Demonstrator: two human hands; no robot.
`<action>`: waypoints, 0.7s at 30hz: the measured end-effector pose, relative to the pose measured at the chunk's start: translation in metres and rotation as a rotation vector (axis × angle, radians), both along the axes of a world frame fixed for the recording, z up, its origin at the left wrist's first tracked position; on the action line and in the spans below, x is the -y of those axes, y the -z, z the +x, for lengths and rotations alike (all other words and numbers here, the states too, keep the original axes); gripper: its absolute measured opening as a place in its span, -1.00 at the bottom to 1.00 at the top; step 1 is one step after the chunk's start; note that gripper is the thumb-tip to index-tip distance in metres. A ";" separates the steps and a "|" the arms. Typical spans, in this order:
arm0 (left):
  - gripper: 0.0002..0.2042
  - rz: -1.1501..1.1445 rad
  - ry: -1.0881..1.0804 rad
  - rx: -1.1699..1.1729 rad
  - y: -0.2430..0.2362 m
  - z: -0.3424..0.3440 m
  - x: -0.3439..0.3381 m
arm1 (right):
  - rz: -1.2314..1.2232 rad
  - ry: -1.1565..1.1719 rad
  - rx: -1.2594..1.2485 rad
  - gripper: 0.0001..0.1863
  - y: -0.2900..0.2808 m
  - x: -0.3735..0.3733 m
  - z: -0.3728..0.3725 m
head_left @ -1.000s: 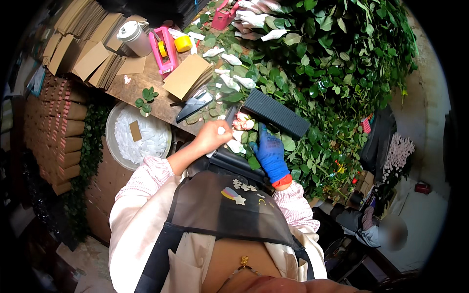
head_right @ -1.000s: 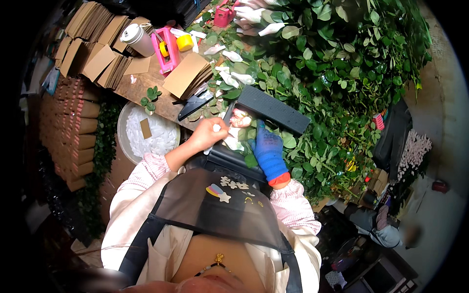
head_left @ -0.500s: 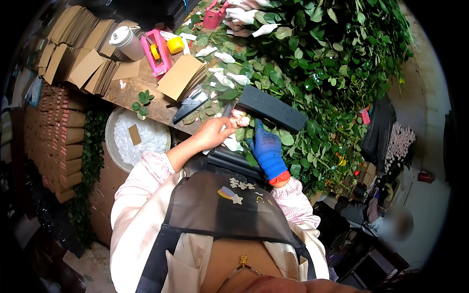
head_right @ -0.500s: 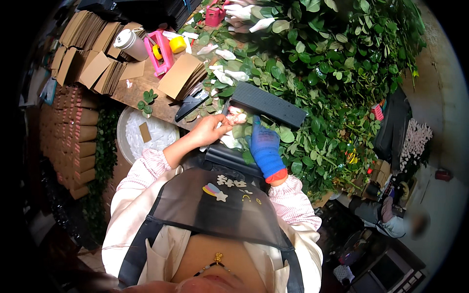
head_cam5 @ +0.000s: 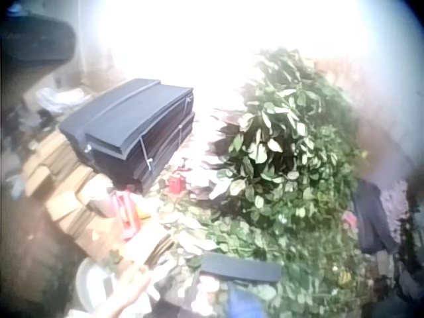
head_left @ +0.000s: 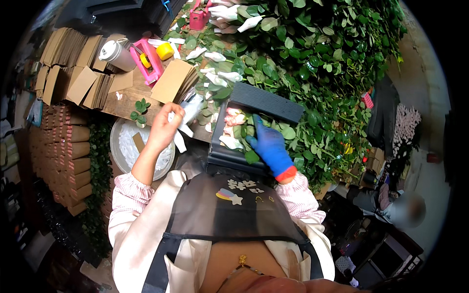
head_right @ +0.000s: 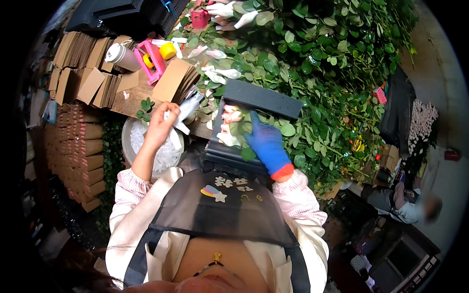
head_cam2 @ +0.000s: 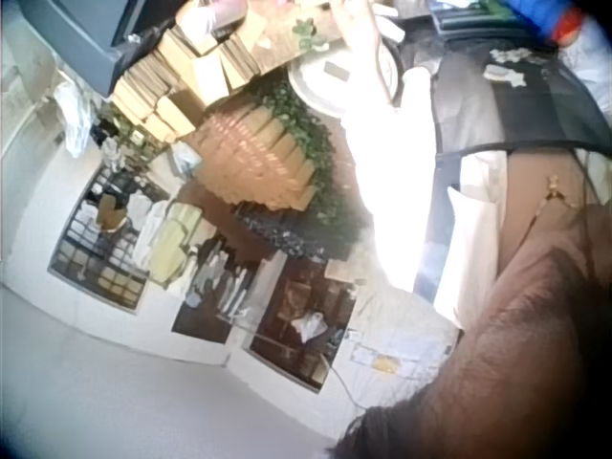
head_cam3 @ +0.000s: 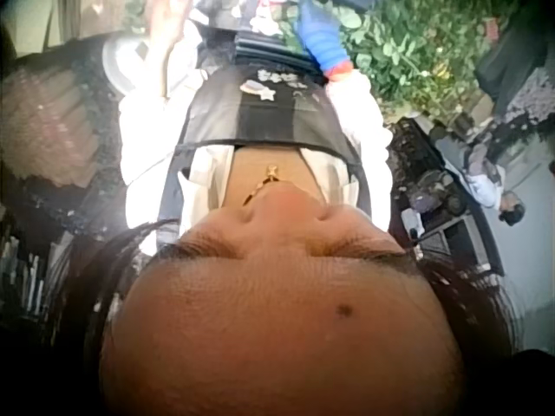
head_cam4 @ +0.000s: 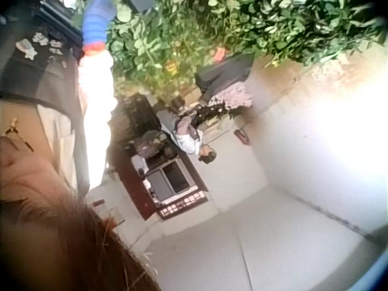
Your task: The person arranges white flowers and green leaves into a black rectangular tray. They place the flowers and leaves into the tray, then cover them with a lid. The person repeats this process with multiple trays.
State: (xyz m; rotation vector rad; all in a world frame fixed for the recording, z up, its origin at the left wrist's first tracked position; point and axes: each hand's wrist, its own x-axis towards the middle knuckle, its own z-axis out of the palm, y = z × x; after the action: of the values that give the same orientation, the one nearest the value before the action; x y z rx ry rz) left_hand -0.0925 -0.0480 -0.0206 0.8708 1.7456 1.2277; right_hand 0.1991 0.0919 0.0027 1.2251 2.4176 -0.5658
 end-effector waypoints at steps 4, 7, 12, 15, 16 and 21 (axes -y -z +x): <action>-0.86 -0.138 0.223 0.012 0.007 0.010 0.012 | 0.131 -0.051 -0.371 -0.40 -0.037 0.002 0.014; -0.71 -0.255 0.366 -0.132 0.011 0.041 -0.003 | -0.133 -0.251 -0.136 -0.56 -0.029 0.000 0.009; -0.67 -0.255 0.714 -0.105 0.030 0.066 -0.028 | -0.069 -0.340 0.043 -0.63 0.002 0.008 -0.008; -0.68 -0.252 0.654 0.099 0.041 0.070 -0.027 | -0.057 -0.343 0.032 -0.63 0.006 0.011 -0.005; -0.69 -0.240 0.613 0.141 0.043 0.071 -0.024 | -0.043 -0.355 0.027 -0.64 0.007 0.011 -0.005; -0.75 -0.146 0.235 0.364 0.041 0.096 -0.010 | -0.062 -0.374 0.110 -0.64 0.012 0.012 -0.013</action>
State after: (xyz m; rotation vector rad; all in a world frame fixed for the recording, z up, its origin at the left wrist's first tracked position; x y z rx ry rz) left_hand 0.0037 -0.0377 -0.0612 0.6941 1.3800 1.0159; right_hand 0.1863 0.0803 -0.0088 0.7303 2.4297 -0.4435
